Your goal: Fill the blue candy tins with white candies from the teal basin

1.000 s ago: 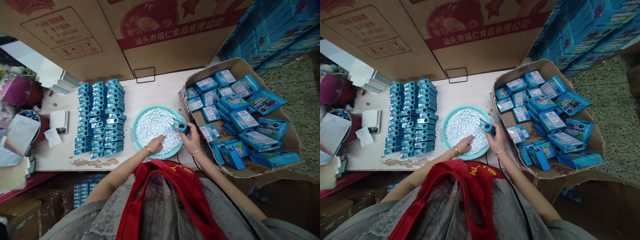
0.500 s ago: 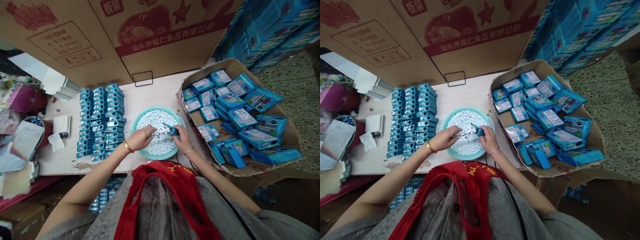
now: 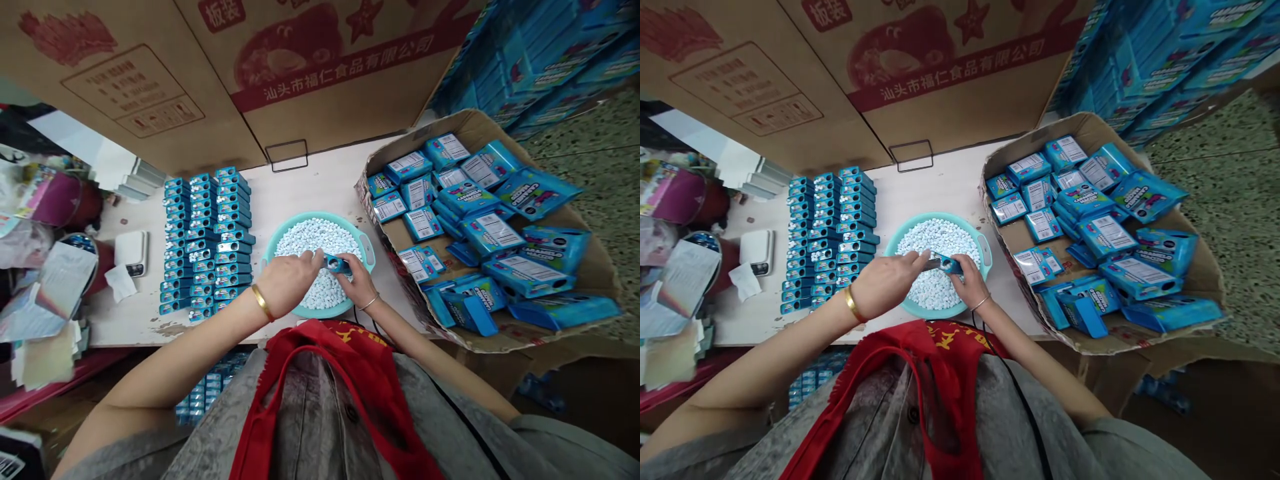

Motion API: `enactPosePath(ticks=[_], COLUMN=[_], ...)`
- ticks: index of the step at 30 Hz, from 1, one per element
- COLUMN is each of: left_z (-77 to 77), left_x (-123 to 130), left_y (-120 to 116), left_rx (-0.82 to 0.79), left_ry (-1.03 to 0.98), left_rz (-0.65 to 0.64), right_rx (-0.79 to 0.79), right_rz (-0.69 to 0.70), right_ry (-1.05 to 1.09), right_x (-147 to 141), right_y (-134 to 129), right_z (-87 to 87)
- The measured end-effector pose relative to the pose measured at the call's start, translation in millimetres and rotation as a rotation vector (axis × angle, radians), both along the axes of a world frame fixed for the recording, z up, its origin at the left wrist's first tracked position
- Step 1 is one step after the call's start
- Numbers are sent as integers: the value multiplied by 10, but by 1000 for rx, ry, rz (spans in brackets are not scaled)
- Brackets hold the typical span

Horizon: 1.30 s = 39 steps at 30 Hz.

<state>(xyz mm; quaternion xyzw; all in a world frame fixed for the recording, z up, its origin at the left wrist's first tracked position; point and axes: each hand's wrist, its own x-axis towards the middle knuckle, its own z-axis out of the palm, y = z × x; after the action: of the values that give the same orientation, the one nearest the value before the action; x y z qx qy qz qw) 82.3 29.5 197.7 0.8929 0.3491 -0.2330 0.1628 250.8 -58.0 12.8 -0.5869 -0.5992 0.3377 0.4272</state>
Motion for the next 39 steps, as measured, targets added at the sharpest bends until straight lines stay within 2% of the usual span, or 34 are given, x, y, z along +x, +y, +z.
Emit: enactPosePath(ticks=[1, 3, 7, 9, 11, 13, 16, 20, 23, 26, 29, 32, 34, 36, 39], left_z=[-38, -213, -819, -1087, -1228, -1224, -1052, -847, -835, -940, -1150, -1434, -1623, -1757, -1778], left_x=[-77, -229, -438, -508, -583, -687, -940, -1469, -1935, -2354, -2644, -2758, -2752, -2719, -2688], left_y=[36, 92, -14, -174, -358, -530, -735, -954, -1148, -1341, -1442, -1416, -1361, -1319, -1316], left_rx=[-13, -54, -157, -241, -275, -267, -227, -85, 40, 58, -21, -49, 26, 145, 292], left_ry=[-51, -239, -675, -710, -704, -720, -773, -753, -686, -533, -379, -350, -367, -358, -352], left_rz=[30, 99, 230, 268, 330, 395, 494, 666, 789, 888, 948, 954, 952, 960, 912], right_rx=[-31, -99, -204, -234, -256, -281, -308, -318, -320, -323, -310, -239, -166, -89, 7], right_rz=[-16, -34, 29, 115, 199, 272, 361, 380, 355, 328, 286, 270, 278, 195, -93], right_ry=[39, 138, 364, 416, 414, 390, 382, 340, 295, 274, 239, 157, 83, -3, -183], right_x=[-6, -30, -136, -203, -272, -344, -455, -520, -467, -397, -390, -403, -320, -65, 690], right_y=[-5, -25, -114, -175, -230, -264, -251, -173, -168, -217, -267, -241, -135, 23, 233], right_z=[-2, -16, -54, -56, -31, 29, 163, 326, 358, 305, 271, 317, 342, 343, 368])
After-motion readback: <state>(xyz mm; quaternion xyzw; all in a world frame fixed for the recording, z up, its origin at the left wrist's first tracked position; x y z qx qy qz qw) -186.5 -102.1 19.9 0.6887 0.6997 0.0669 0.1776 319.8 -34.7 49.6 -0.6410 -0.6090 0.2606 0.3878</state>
